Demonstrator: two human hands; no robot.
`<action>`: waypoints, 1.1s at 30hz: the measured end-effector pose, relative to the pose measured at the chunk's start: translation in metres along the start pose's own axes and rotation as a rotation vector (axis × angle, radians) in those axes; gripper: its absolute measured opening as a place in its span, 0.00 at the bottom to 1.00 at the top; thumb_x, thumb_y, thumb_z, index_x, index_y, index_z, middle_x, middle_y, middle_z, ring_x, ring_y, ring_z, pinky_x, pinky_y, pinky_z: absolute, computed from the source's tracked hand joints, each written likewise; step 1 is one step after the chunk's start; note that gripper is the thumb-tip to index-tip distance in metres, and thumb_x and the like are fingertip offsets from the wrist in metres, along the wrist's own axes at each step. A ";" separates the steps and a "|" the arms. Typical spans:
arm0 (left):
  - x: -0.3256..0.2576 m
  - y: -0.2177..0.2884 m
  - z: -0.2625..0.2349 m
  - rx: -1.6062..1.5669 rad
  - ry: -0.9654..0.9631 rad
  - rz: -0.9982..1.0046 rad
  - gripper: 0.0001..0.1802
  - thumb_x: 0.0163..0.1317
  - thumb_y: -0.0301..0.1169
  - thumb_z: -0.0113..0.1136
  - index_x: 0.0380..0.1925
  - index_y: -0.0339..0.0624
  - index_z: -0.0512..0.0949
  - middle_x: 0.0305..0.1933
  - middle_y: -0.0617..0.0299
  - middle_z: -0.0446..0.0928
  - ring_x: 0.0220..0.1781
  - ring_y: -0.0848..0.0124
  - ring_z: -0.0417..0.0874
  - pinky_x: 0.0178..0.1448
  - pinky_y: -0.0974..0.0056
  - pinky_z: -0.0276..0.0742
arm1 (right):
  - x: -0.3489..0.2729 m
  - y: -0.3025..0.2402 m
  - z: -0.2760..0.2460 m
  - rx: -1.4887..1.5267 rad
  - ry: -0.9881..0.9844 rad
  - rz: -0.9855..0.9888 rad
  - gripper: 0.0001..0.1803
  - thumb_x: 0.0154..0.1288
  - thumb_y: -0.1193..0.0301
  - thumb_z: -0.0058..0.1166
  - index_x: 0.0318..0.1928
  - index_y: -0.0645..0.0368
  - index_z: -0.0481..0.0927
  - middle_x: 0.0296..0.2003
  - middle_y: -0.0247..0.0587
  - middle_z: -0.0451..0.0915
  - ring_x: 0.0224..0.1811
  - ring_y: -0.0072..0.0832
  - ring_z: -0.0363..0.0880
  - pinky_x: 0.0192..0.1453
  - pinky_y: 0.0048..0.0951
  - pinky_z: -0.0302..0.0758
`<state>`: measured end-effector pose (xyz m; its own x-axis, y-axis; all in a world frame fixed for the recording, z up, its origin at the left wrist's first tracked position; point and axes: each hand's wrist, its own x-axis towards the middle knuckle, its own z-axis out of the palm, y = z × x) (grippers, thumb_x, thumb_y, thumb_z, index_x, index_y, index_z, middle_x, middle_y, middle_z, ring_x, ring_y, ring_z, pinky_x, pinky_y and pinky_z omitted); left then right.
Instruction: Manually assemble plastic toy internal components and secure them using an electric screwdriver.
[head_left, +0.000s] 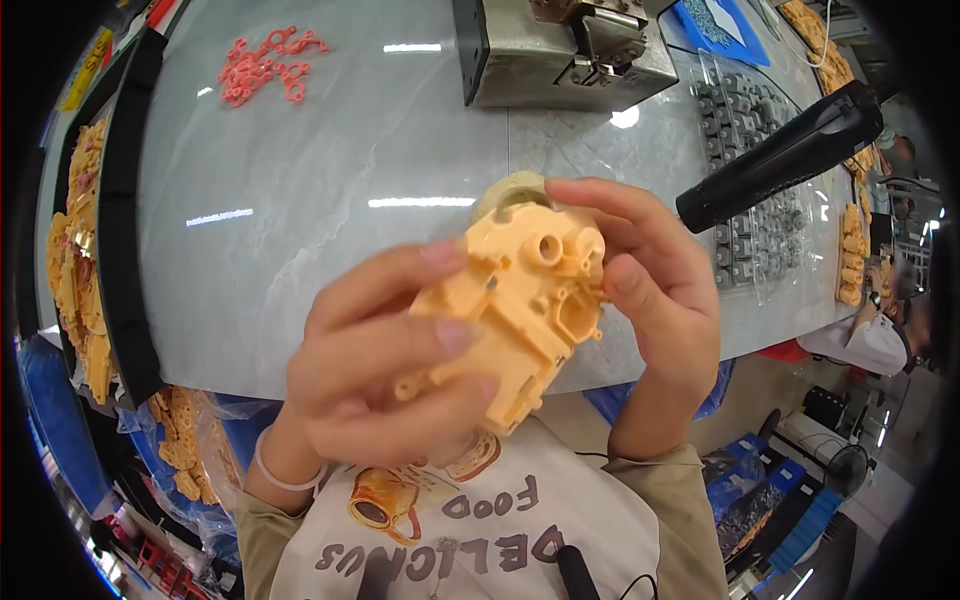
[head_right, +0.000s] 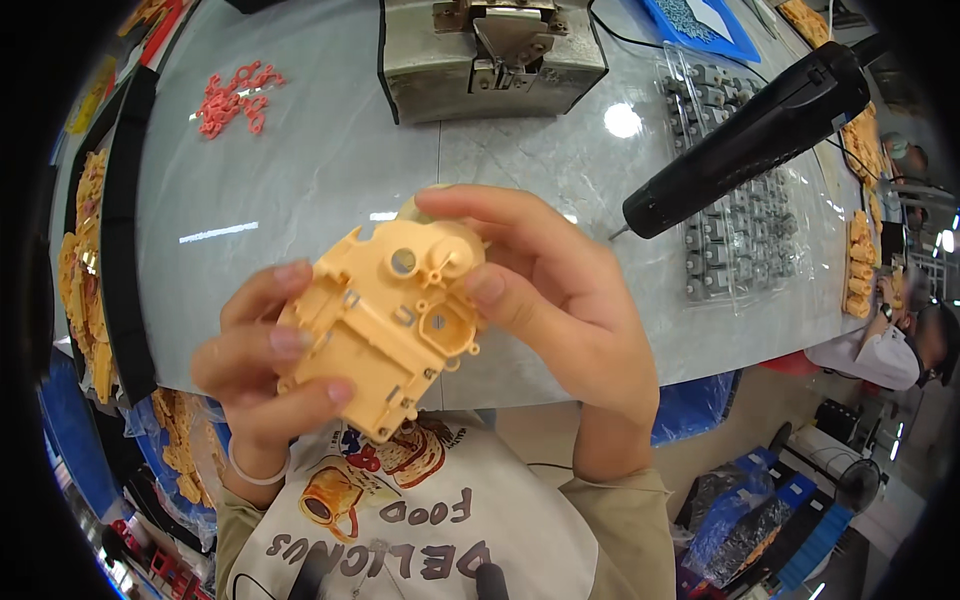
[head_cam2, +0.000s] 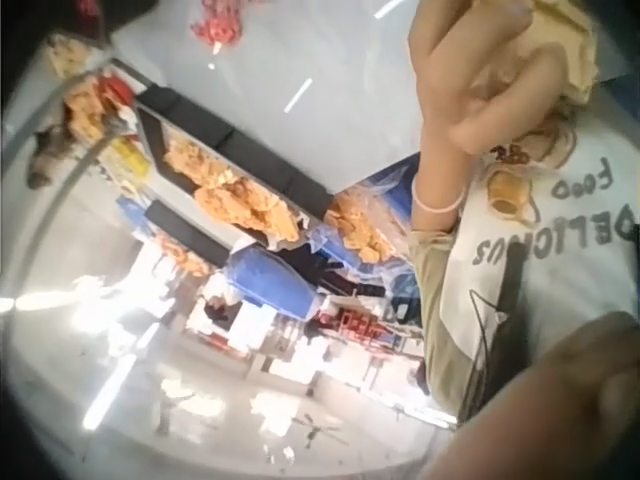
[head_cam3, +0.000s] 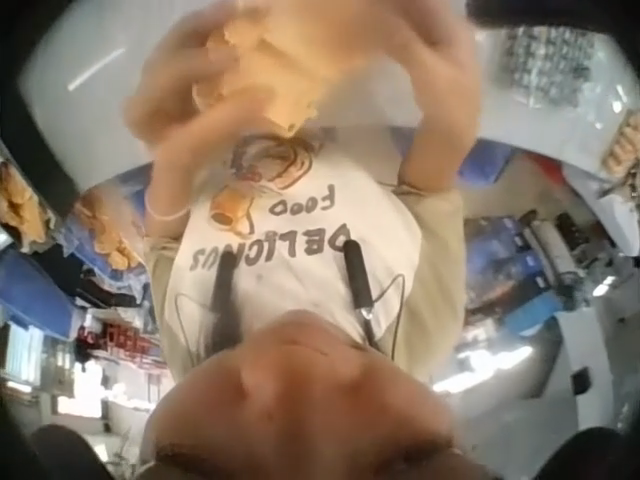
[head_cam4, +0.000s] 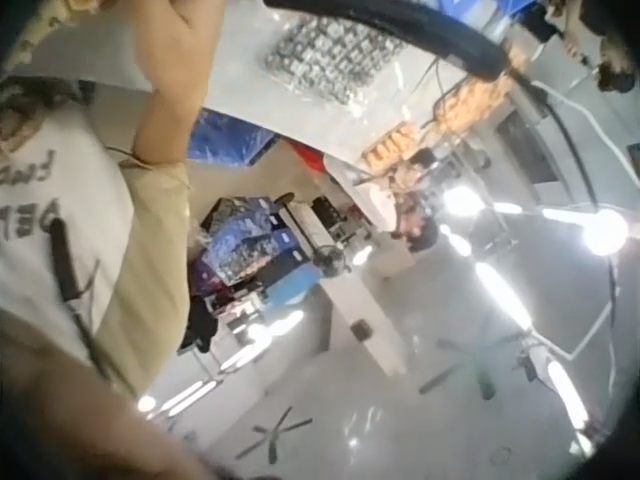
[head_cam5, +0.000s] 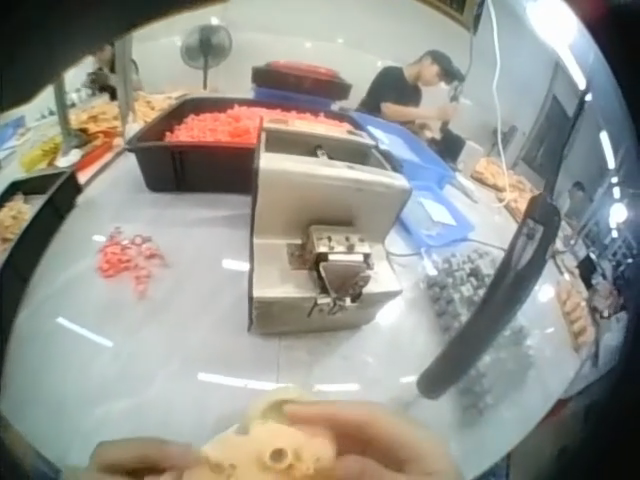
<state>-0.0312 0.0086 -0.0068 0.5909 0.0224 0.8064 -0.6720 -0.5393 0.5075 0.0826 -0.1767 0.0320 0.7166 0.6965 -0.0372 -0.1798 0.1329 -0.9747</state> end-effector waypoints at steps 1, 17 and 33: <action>0.005 -0.012 0.004 -0.022 0.015 0.043 0.12 0.48 0.22 0.68 0.34 0.47 0.83 0.53 0.55 0.73 0.54 0.47 0.80 0.52 0.59 0.84 | 0.002 -0.002 -0.003 0.011 0.018 0.037 0.22 0.67 0.74 0.56 0.60 0.67 0.73 0.44 0.41 0.80 0.41 0.19 0.78 0.37 0.18 0.73; 0.027 -0.016 0.001 0.058 -0.282 -0.636 0.20 0.55 0.18 0.53 0.49 0.39 0.80 0.63 0.47 0.71 0.64 0.57 0.72 0.67 0.57 0.68 | 0.015 0.016 -0.017 -0.613 0.142 -0.101 0.14 0.60 0.82 0.61 0.47 0.68 0.79 0.48 0.39 0.75 0.34 0.16 0.77 0.34 0.16 0.72; 0.008 -0.003 0.028 0.386 -0.057 -0.322 0.33 0.44 0.41 0.81 0.50 0.47 0.77 0.59 0.52 0.67 0.58 0.59 0.74 0.56 0.61 0.77 | -0.009 -0.006 -0.002 -0.654 0.260 -0.111 0.22 0.62 0.65 0.66 0.49 0.69 0.78 0.44 0.41 0.78 0.36 0.19 0.75 0.38 0.19 0.70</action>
<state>-0.0117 -0.0135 -0.0100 0.7715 0.1986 0.6044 -0.2441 -0.7849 0.5695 0.0787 -0.1852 0.0373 0.8595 0.5015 0.0985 0.2867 -0.3137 -0.9052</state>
